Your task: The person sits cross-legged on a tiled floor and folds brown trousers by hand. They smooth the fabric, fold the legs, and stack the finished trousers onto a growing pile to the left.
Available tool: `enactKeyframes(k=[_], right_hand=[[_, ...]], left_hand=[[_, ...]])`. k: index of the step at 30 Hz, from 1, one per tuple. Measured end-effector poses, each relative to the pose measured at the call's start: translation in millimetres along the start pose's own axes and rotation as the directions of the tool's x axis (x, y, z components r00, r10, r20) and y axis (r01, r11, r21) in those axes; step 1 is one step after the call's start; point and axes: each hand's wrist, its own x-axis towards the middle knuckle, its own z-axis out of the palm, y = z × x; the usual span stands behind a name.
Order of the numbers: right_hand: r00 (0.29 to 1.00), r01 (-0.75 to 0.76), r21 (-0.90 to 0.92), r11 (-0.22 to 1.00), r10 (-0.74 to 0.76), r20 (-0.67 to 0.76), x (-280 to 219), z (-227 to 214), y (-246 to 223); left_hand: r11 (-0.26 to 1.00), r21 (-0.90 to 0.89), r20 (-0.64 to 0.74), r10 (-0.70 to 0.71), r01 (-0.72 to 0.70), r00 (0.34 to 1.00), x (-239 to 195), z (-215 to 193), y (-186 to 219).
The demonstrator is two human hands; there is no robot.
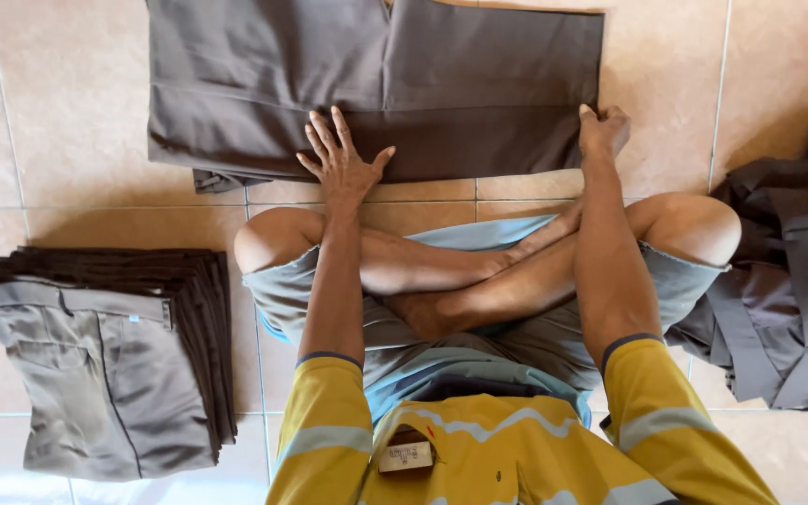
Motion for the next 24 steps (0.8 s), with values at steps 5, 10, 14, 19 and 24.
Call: enactKeyframes(k=[5, 10, 14, 19, 24], right_hand=[[0.999, -0.014, 0.017, 1.0, 0.015, -0.038, -3, 2, 6], [0.997, -0.021, 0.021, 1.0, 0.023, -0.068, 16, 17, 19], [0.996, 0.077, -0.065, 0.995, -0.08, -0.041, -4, -2, 6], [0.979, 0.186, -0.118, 0.975, -0.194, -0.065, 4, 0, 20], [0.994, 0.037, -0.079, 0.996, -0.028, 0.108, -48, -48, -50]], left_hand=[[0.996, 0.073, 0.078, -0.064, 0.058, 0.995, -2, 0, 0], [0.995, 0.081, 0.031, -0.059, 0.057, 0.998, -4, -9, 5], [0.994, 0.107, 0.023, -0.036, 0.033, 0.999, -7, -11, 7], [0.992, 0.126, -0.131, 0.003, 0.013, 0.991, 6, 26, -5], [0.975, 0.223, -0.365, 0.097, -0.014, 0.926, 7, 38, -4]])
